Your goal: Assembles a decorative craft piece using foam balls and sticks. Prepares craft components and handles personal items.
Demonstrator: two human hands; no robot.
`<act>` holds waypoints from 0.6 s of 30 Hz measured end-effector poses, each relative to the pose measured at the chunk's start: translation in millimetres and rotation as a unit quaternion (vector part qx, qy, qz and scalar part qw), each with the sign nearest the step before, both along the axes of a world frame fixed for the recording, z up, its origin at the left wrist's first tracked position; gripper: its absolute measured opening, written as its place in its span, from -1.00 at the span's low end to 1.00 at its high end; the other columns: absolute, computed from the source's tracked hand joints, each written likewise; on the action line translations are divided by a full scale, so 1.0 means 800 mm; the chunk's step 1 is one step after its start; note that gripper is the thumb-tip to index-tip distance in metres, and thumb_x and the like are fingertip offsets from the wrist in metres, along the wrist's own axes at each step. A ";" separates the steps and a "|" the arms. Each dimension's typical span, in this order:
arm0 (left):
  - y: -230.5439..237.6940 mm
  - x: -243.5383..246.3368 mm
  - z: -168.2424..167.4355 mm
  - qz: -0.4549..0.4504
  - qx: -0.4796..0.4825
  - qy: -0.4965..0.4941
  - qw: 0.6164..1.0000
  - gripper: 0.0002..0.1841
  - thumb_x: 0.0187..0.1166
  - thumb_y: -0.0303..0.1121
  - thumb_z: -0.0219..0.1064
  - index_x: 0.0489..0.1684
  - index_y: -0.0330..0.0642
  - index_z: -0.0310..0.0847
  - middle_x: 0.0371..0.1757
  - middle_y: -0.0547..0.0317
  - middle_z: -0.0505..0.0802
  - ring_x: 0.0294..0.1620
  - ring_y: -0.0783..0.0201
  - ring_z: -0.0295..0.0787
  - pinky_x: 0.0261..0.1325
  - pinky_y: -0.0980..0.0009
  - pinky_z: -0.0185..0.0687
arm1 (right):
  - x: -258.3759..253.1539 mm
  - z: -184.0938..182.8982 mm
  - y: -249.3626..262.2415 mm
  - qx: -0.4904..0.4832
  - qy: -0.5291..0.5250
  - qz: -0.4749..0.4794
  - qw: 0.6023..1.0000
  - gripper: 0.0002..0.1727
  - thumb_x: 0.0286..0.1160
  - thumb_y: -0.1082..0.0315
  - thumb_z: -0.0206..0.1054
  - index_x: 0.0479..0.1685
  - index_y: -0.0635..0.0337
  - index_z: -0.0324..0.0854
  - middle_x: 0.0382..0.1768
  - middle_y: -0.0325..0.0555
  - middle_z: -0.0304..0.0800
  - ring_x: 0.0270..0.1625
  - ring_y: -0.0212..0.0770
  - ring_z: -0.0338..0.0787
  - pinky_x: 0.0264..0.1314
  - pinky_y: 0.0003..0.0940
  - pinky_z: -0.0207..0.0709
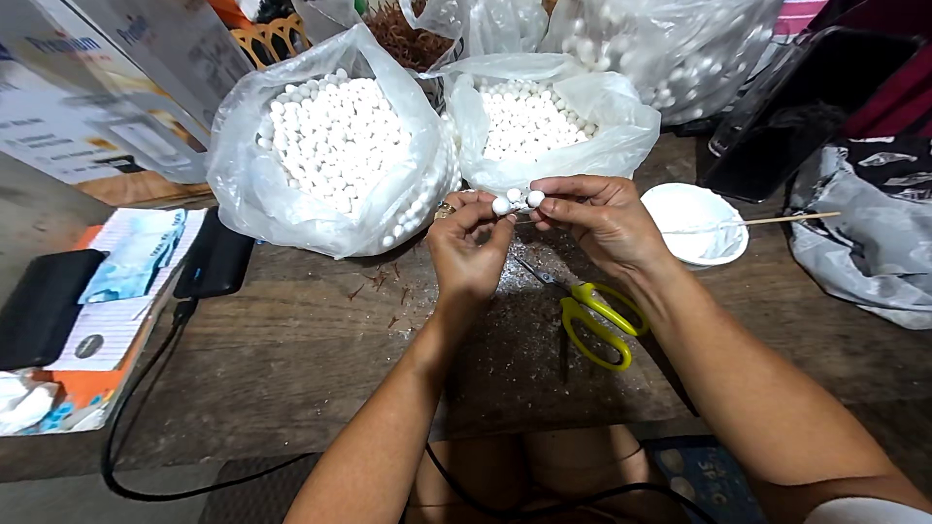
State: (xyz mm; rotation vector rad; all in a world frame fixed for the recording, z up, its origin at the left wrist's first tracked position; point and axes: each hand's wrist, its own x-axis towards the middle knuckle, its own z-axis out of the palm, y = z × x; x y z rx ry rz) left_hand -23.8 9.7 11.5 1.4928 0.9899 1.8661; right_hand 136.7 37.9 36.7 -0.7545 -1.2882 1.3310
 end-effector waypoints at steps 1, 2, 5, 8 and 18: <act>-0.001 0.000 0.001 0.000 -0.001 0.005 1.000 -0.88 0.25 -0.79 0.40 -0.42 -0.43 0.74 -0.10 0.17 0.72 -0.10 0.59 0.71 -0.05 0.71 0.71 | 0.000 0.000 0.000 -0.003 -0.001 0.000 1.000 -0.73 0.42 0.74 0.27 -0.12 0.30 0.82 -0.33 -0.25 0.92 -0.29 -0.41 0.88 -0.08 -0.50 0.81; -0.001 -0.002 0.002 0.000 0.001 0.015 1.000 -0.89 0.26 -0.79 0.40 -0.42 -0.43 0.74 -0.09 0.16 0.72 -0.09 0.59 0.70 -0.05 0.71 0.71 | 0.000 0.000 0.000 -0.005 -0.003 -0.001 1.000 -0.73 0.43 0.74 0.26 -0.11 0.30 0.83 -0.34 -0.25 0.92 -0.30 -0.42 0.88 -0.09 -0.50 0.80; -0.002 -0.003 0.002 0.000 0.005 0.028 1.000 -0.90 0.28 -0.77 0.40 -0.39 -0.45 0.74 -0.08 0.14 0.70 -0.10 0.59 0.69 -0.06 0.71 0.69 | 0.000 0.000 0.000 -0.005 -0.007 0.002 1.000 -0.73 0.47 0.72 0.24 -0.08 0.32 0.82 -0.31 -0.25 0.92 -0.31 -0.43 0.87 -0.10 -0.51 0.80; 0.001 0.002 0.001 0.018 0.010 -0.001 1.000 -0.88 0.22 -0.79 0.39 -0.41 -0.45 0.75 -0.14 0.15 0.72 -0.15 0.60 0.70 -0.07 0.72 0.71 | 0.001 -0.002 0.002 -0.008 -0.008 0.012 1.000 -0.73 0.49 0.70 0.22 -0.07 0.32 0.82 -0.31 -0.24 0.91 -0.31 -0.43 0.86 -0.12 -0.51 0.79; 0.002 0.002 0.000 0.024 0.015 0.001 1.000 -0.89 0.23 -0.79 0.40 -0.42 -0.45 0.75 -0.15 0.16 0.72 -0.14 0.60 0.70 -0.07 0.72 0.71 | 0.002 -0.006 0.005 0.002 0.001 0.014 1.000 -0.71 0.32 0.71 0.28 -0.10 0.27 0.81 -0.29 -0.23 0.91 -0.26 -0.40 0.87 -0.07 -0.47 0.80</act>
